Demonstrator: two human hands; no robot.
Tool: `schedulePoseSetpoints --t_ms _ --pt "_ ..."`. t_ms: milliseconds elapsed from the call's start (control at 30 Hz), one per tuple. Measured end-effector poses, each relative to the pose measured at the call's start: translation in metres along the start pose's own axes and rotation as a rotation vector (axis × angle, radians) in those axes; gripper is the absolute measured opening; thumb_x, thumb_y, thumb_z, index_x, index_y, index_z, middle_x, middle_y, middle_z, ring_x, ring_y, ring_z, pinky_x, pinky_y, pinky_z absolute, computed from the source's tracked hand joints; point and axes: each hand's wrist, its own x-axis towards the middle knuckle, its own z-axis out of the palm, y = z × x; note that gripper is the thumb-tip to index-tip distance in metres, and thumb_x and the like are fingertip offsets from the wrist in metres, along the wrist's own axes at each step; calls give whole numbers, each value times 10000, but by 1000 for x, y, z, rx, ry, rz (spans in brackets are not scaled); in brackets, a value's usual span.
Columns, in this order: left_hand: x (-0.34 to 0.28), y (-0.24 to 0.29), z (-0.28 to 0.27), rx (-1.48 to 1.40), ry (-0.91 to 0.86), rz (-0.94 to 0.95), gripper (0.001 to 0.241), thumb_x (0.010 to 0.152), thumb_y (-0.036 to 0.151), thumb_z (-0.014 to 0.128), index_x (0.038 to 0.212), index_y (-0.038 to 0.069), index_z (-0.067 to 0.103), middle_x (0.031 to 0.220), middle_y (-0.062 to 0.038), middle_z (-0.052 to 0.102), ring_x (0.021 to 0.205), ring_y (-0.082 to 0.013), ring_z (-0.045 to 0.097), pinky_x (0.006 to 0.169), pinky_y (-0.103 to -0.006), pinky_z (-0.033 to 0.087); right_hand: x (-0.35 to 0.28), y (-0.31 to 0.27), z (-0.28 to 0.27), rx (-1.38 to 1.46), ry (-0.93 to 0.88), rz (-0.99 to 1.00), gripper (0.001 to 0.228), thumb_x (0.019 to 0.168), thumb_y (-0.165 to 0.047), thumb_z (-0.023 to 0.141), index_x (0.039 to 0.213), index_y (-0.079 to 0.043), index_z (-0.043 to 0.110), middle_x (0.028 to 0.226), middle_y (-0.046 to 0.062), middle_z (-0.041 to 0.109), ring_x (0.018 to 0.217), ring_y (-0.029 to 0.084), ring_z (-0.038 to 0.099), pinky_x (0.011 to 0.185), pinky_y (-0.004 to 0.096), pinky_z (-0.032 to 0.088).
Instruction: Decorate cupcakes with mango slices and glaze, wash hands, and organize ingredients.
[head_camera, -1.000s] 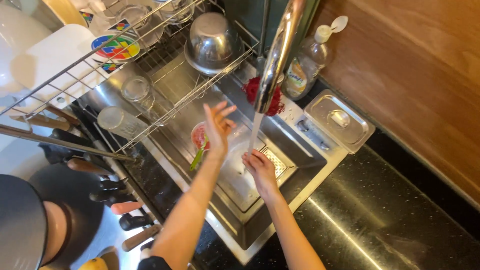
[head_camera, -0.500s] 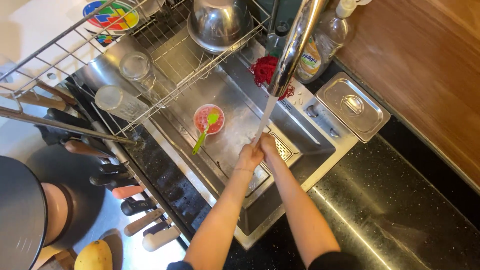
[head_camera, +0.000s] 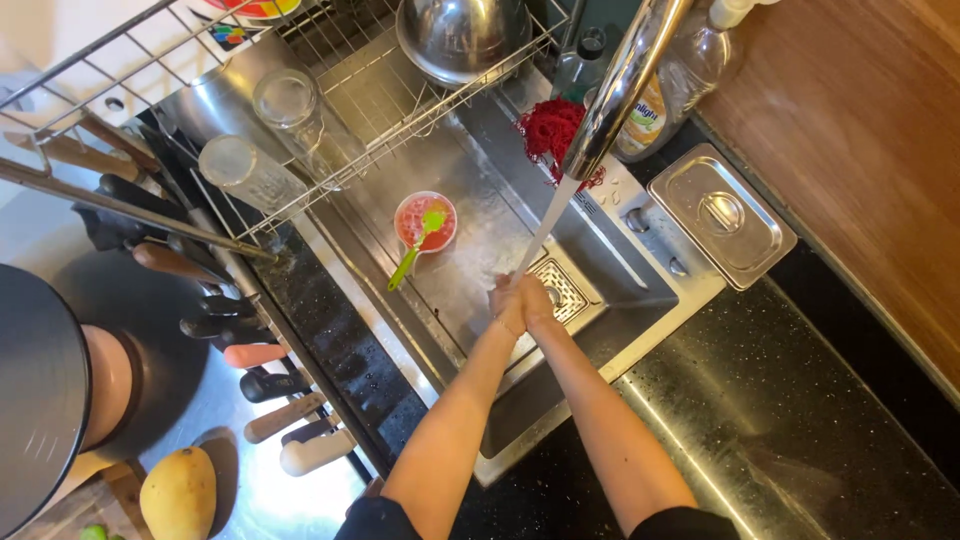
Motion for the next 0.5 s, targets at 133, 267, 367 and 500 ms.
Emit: schedulePoseSetpoints --t_ms 133,267,367,500 --pt "20 38 4 435 -14 -294 334 962 330 591 886 18 684 861 -147 670 843 -256 661 758 -389 547 2 -1 -1 -70 -34 -107 211 1021 -262 602 1036 -69 684 962 108 739 894 250 673 788 393 561" --pt "11 57 -3 433 4 -164 570 1104 418 411 780 6 635 816 -227 668 805 -391 650 752 -464 516 -3 -33 14 826 14 479 230 1053 -271 563 1109 -98 704 1007 86 707 877 264 643 765 430 572" --pt "10 52 -17 430 4 168 442 1067 320 453 799 39 664 843 -200 701 821 -409 672 768 -478 517 16 -1 0 904 -117 626 216 969 -213 531 1095 -139 691 1037 90 707 916 259 670 817 418 592" --pt "24 30 -39 354 -109 319 89 849 124 717 883 50 755 867 -133 759 795 -284 730 731 -383 575 51 75 -33 347 -167 428 148 857 28 692 994 -25 713 1012 95 709 912 189 697 832 304 555"
